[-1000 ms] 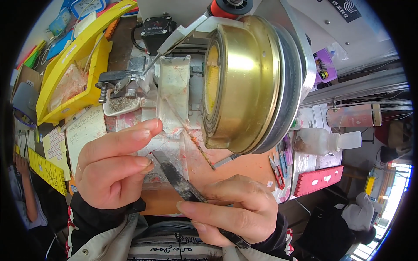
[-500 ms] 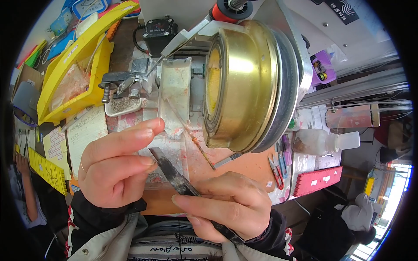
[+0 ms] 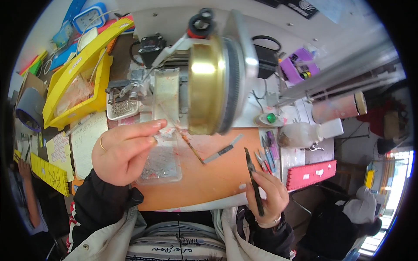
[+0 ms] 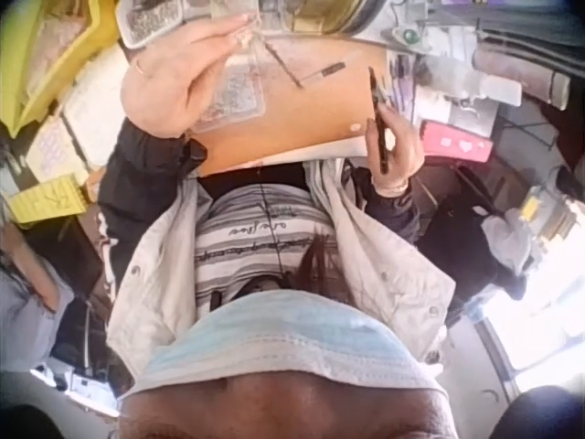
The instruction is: Gluing, measuring, and assembling small mechanical parts at a workbench.
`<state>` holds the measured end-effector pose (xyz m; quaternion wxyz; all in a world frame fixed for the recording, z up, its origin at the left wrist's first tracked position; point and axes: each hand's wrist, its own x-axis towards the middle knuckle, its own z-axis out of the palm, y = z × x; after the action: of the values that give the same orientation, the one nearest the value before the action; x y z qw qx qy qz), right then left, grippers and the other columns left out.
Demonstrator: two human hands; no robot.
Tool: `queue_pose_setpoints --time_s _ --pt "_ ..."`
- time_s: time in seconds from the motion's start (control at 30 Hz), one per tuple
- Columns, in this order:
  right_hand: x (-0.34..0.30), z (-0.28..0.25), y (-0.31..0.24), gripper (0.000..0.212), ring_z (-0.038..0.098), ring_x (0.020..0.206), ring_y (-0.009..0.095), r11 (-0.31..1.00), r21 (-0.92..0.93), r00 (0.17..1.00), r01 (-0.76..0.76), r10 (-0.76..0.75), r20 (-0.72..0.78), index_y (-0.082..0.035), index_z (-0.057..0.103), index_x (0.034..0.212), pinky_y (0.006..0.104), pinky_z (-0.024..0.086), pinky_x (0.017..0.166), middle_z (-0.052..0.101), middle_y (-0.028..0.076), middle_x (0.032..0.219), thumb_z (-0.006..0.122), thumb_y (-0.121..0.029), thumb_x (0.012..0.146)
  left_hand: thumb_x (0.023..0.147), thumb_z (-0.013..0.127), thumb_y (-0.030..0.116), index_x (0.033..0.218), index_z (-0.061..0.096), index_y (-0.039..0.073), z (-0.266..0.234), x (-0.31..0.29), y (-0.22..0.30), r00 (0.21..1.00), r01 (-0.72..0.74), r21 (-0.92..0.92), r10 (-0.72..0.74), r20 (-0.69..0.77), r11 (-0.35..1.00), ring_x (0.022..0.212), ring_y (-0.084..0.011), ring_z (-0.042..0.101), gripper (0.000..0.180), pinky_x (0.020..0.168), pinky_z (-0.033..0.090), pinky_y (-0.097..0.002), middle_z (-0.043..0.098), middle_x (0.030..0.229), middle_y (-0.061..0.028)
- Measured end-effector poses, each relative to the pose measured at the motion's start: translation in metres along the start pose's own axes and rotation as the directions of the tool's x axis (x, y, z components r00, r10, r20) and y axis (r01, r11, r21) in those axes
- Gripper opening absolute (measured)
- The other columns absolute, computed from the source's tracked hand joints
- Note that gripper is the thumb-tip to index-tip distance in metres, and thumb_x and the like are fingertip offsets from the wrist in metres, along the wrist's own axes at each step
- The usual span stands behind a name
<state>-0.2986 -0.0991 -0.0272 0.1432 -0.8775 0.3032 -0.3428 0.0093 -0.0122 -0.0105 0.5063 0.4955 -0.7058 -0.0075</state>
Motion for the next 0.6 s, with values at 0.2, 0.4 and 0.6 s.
queue_pose_setpoints --time_s 0.2,0.4,0.6 --pt "-0.007 0.005 0.022 0.037 0.067 0.088 0.028 0.977 -0.210 0.991 0.019 0.010 0.133 -0.007 0.069 0.109 0.0340 0.054 0.074 0.068 0.012 0.103 0.069 0.003 0.074 0.082 0.064 -0.008 0.097 0.062 0.001 0.011 -0.008 -0.006 0.985 0.160 0.106 -0.153 -0.077 0.981 0.081 -0.0258 0.072 0.018 0.070 0.055 -0.0302 0.072 0.087 -0.0148" --pt "0.005 -0.015 0.013 0.044 0.065 0.080 0.025 0.993 -0.062 0.995 -0.096 0.098 0.029 -0.007 0.064 0.120 0.0330 0.051 0.066 0.066 0.013 0.104 0.065 0.007 0.078 0.080 0.068 -0.005 0.083 0.067 0.000 0.005 0.025 0.023 0.940 0.316 0.248 -0.266 -0.216 0.916 0.079 -0.0216 0.064 0.005 0.071 0.048 -0.0291 0.065 0.081 -0.0090" --pt "0.072 -0.024 -0.009 0.038 0.053 0.064 0.010 0.951 0.300 0.987 -0.074 0.114 -0.116 -0.003 0.065 0.115 0.0230 0.045 0.057 0.066 0.008 0.099 0.066 0.009 0.079 0.077 0.074 0.007 0.085 0.070 0.001 -0.031 0.082 0.009 0.864 0.416 0.188 -0.321 -0.388 0.890 0.096 -0.0219 0.060 0.010 0.088 0.043 -0.0318 0.065 0.098 -0.0111"
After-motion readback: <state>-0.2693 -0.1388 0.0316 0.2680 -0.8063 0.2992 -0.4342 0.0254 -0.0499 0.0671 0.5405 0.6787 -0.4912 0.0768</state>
